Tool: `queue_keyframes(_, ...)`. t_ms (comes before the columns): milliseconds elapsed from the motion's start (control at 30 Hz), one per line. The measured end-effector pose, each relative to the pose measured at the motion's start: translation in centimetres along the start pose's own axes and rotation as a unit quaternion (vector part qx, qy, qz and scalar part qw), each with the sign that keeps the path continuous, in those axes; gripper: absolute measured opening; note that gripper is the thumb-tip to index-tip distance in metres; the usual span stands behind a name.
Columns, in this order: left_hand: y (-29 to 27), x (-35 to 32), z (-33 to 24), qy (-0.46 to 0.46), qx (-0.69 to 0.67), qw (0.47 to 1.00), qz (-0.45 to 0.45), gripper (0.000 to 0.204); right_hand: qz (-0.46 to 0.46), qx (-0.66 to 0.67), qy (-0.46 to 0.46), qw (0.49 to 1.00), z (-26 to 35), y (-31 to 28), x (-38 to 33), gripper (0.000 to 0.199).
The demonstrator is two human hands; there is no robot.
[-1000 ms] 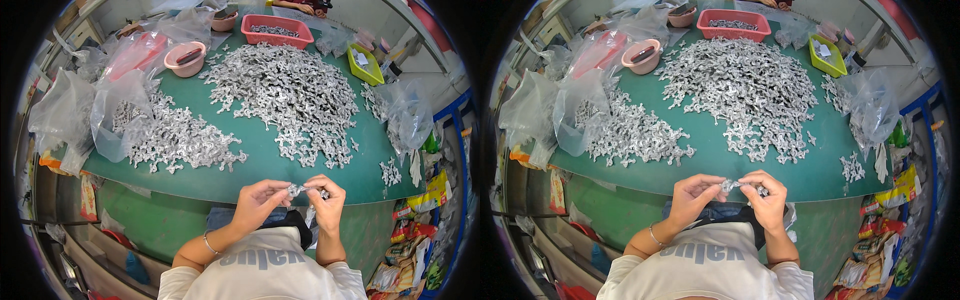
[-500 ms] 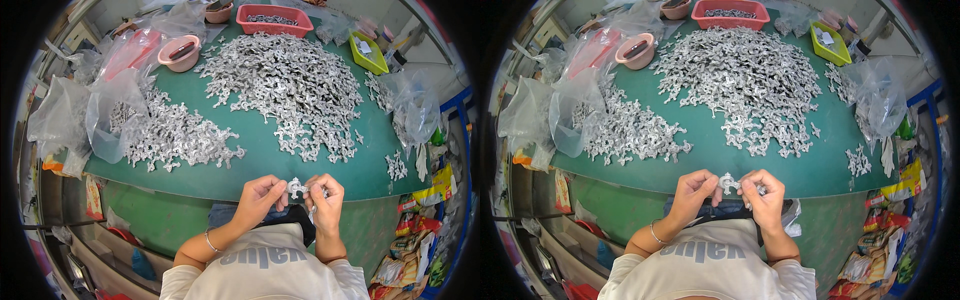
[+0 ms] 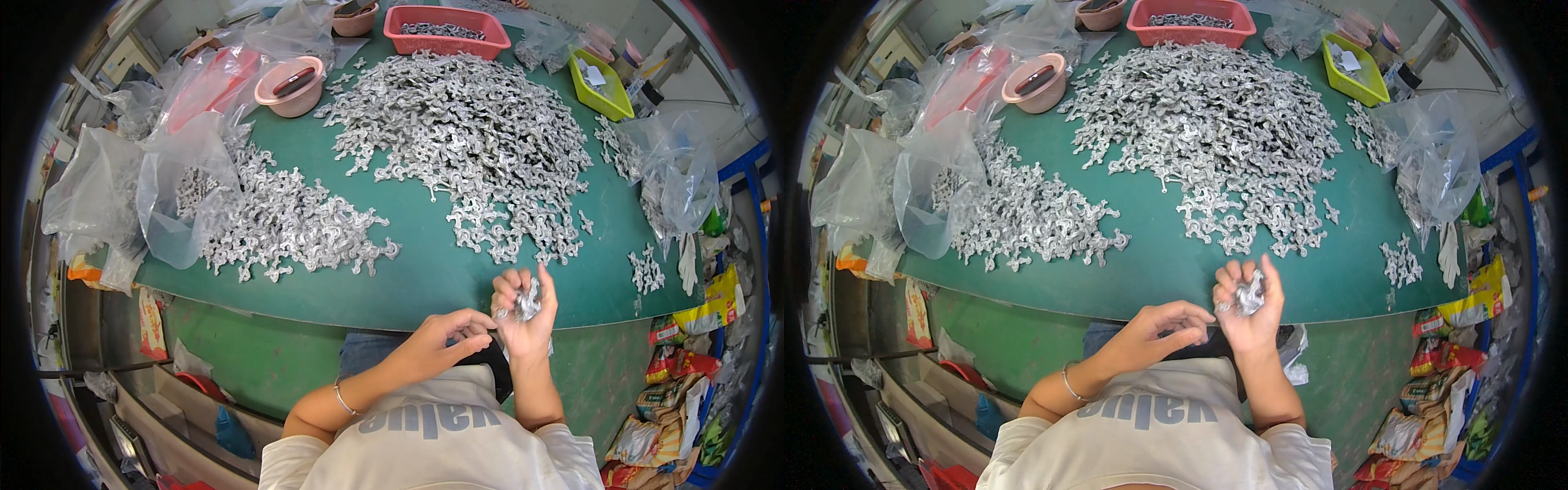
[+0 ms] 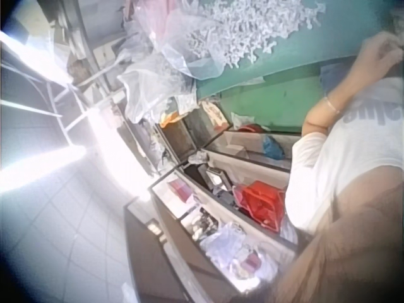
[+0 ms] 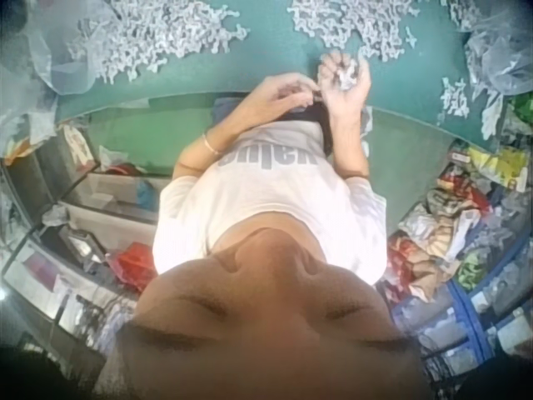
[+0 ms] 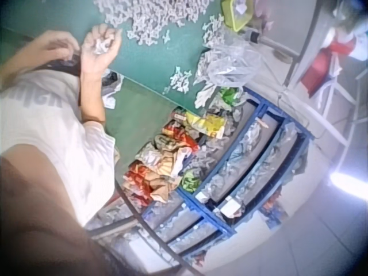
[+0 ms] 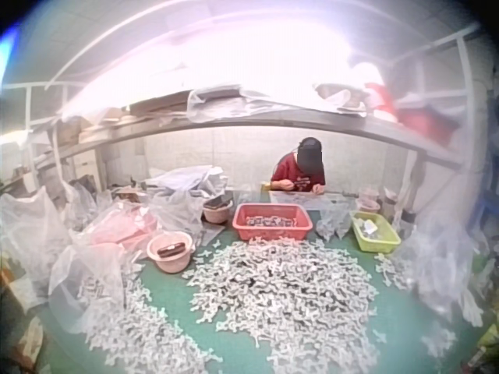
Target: The person assembles small metal cross components by hand, fitting pieces together and placing them into a small plastic bag.
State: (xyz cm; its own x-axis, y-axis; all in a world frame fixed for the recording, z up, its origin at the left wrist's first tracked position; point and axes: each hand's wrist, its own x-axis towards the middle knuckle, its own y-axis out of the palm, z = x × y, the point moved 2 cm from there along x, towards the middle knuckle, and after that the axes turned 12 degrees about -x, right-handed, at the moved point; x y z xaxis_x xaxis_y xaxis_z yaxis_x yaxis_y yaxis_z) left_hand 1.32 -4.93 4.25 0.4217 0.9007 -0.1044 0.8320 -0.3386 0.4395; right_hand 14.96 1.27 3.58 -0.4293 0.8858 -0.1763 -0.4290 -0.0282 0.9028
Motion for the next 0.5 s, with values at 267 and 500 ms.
queue_keyframes(267,-1.4,-0.8,0.2,-0.028,-0.016,0.997,-0.065,0.021,-0.129,-0.530,-0.075,0.835,3.0,-1.3,3.1,0.009)
queue_keyframes(500,-2.0,-1.1,1.0,-0.040,-0.025,0.997,-0.064,0.021,-0.081,-0.944,-0.185,0.261,1.4,0.5,6.4,0.017)
